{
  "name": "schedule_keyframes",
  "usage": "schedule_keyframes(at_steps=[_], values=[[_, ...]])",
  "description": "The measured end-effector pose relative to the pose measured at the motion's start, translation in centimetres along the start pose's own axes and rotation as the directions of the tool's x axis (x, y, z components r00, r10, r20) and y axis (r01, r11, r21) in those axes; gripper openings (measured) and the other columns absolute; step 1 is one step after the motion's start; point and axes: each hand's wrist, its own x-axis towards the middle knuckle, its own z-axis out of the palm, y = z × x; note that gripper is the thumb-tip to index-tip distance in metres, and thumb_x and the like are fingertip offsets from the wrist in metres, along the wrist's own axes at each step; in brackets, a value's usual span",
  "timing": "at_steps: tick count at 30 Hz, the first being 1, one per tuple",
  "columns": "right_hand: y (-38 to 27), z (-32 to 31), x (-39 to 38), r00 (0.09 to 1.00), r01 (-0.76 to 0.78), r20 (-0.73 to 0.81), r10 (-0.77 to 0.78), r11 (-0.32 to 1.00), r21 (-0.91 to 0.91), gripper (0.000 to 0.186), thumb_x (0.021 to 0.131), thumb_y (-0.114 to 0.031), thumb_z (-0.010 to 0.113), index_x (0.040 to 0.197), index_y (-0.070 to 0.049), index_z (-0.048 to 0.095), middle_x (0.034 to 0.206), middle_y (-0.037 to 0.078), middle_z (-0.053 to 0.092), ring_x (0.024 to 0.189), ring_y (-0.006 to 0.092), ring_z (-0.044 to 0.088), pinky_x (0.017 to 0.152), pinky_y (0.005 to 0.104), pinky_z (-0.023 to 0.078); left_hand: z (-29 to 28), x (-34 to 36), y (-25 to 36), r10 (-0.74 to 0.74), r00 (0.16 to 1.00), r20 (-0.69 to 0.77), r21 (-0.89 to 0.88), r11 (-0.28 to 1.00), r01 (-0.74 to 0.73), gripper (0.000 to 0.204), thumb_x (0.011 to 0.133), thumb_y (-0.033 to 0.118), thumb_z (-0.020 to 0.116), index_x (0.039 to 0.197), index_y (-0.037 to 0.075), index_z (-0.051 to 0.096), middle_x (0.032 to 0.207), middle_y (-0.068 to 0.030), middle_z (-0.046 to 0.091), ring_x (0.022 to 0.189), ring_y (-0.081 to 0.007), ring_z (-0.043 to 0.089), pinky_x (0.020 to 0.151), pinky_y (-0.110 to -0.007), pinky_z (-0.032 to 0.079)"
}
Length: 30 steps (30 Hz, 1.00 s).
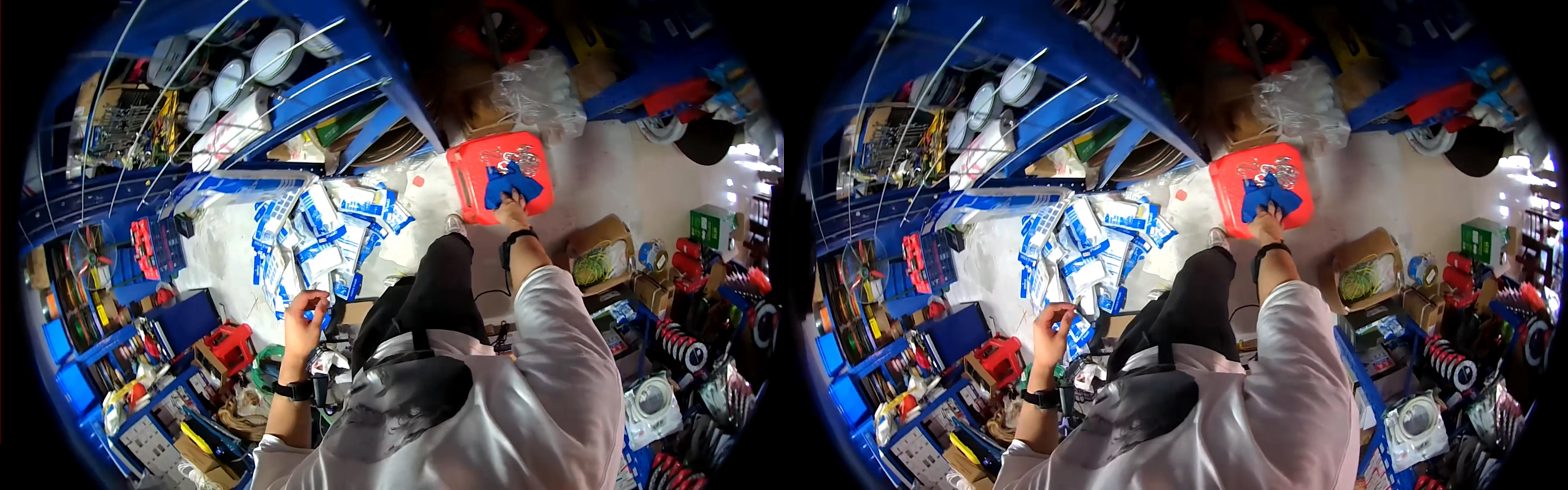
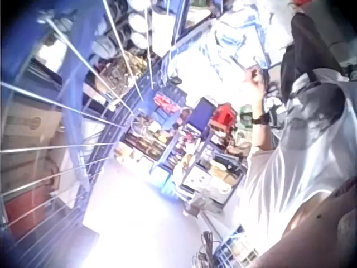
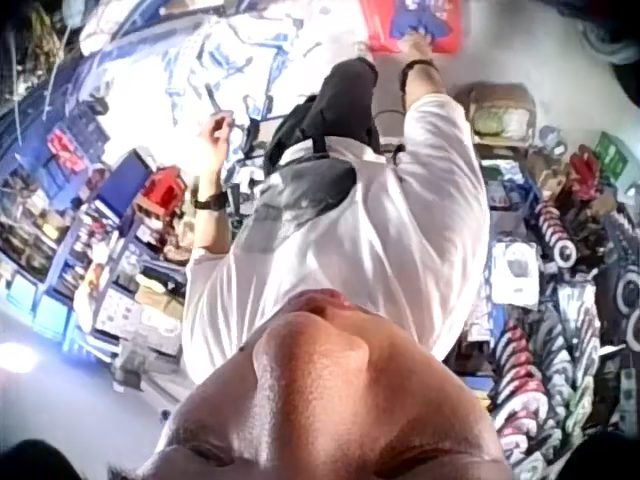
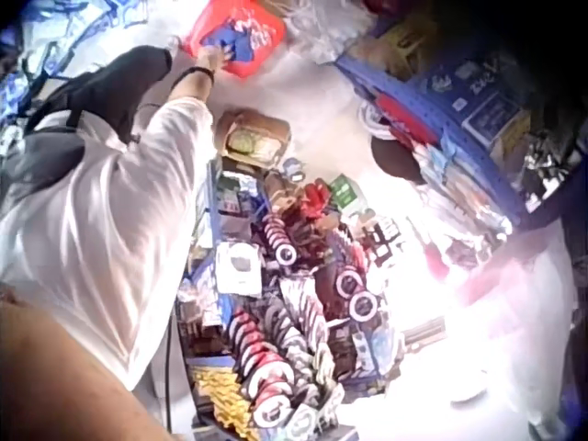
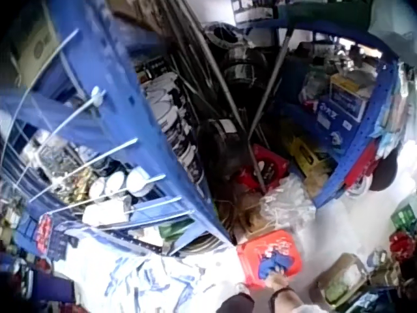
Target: The person picks up a packaged power strip from the floor and wipes the plastic packaging with a blue cloth.
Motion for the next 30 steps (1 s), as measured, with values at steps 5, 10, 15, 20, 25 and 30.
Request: schedule_keyframes(at_steps=[5, 10, 15, 20, 25, 30], values=[[2.4, 1.0, 0.2, 0.848, 0.247, -0.513, -0.130, 0.955, 0.165, 0.027, 0.081, -0.020, 0.070, 0.105, -0.007, 0.069, 0.116, 0.018, 0.066, 0.106, 0.0412, 0.063, 0.093, 0.0480, 0.053, 0.6, -1.7, -3.9, -0.083, 0.992, -0.095, -0.157, 0.985, 0.067, 0.013, 0.096, 0.005, 0.064, 0.106, -0.002, 0.068, 0.090, -0.0087, 0.072, 0.081, -0.0143, 0.069, 0.076, -0.028, 0.053], [3.3, -5.2, -6.4, 0.640, 0.421, -0.727, -0.248, 0.905, 0.063, 0.017, 0.080, -0.018, 0.074, 0.089, -0.005, 0.068, 0.091, 0.019, 0.070, 0.088, 0.0383, 0.067, 0.080, 0.0464, 0.055, -1.4, -4.9, -4.4, -0.081, 0.995, -0.054, -0.137, 0.988, 0.073, 0.013, 0.098, 0.007, 0.064, 0.108, -0.001, 0.067, 0.097, -0.0073, 0.073, 0.090, -0.0123, 0.068, 0.082, -0.027, 0.053], [2.4, -10.2, -11.1, 0.708, 0.454, -0.691, -0.148, 0.844, 0.284, 0.022, 0.080, -0.012, 0.071, 0.100, -0.005, 0.064, 0.086, 0.013, 0.067, 0.083, 0.0309, 0.066, 0.077, 0.0396, 0.053, -4.2, -7.3, -8.0, -0.096, 0.976, -0.196, -0.361, 0.932, 0.019, 0.015, 0.099, 0.012, 0.065, 0.108, 0.000, 0.068, 0.087, -0.0034, 0.072, 0.075, -0.0088, 0.065, 0.068, -0.023, 0.051], [-2.0, -13.7, -15.7, 0.809, 0.438, -0.568, -0.151, 0.800, 0.411, 0.038, 0.079, -0.008, 0.069, 0.116, -0.003, 0.064, 0.083, 0.004, 0.064, 0.077, 0.0160, 0.061, 0.072, 0.0319, 0.050, -6.4, -9.5, -13.1, -0.106, 0.979, -0.174, -0.432, 0.902, 0.021, 0.019, 0.100, 0.013, 0.064, 0.113, -0.001, 0.065, 0.104, -0.0086, 0.073, 0.091, -0.0129, 0.068, 0.082, -0.026, 0.052], [-14.9, -13.5, -25.4, 0.881, 0.395, -0.183, -0.436, 0.466, 0.791, 0.036, 0.088, -0.009, 0.066, 0.121, 0.003, 0.062, 0.101, 0.010, 0.071, 0.087, 0.0179, 0.068, 0.083, 0.0308, 0.054, -8.5, -12.2, -19.2, -0.015, 0.982, -0.189, -0.501, 0.861, -0.083, 0.021, 0.099, 0.012, 0.064, 0.116, -0.001, 0.065, 0.107, -0.0094, 0.073, 0.095, -0.0137, 0.067, 0.085, -0.028, 0.052], [-30.5, -7.1, -38.8, 0.531, 0.315, 0.392, -0.751, 0.604, 0.732, 0.037, 0.085, -0.007, 0.078, 0.118, 0.001, 0.062, 0.113, 0.010, 0.071, 0.098, 0.0170, 0.068, 0.088, 0.0305, 0.055, -12.7, -15.0, -22.0, 0.038, 0.992, -0.123, -0.420, 0.903, -0.087, 0.036, 0.092, 0.009, 0.071, 0.126, 0.003, 0.063, 0.111, -0.0083, 0.073, 0.093, -0.0155, 0.067, 0.082, -0.030, 0.053]])
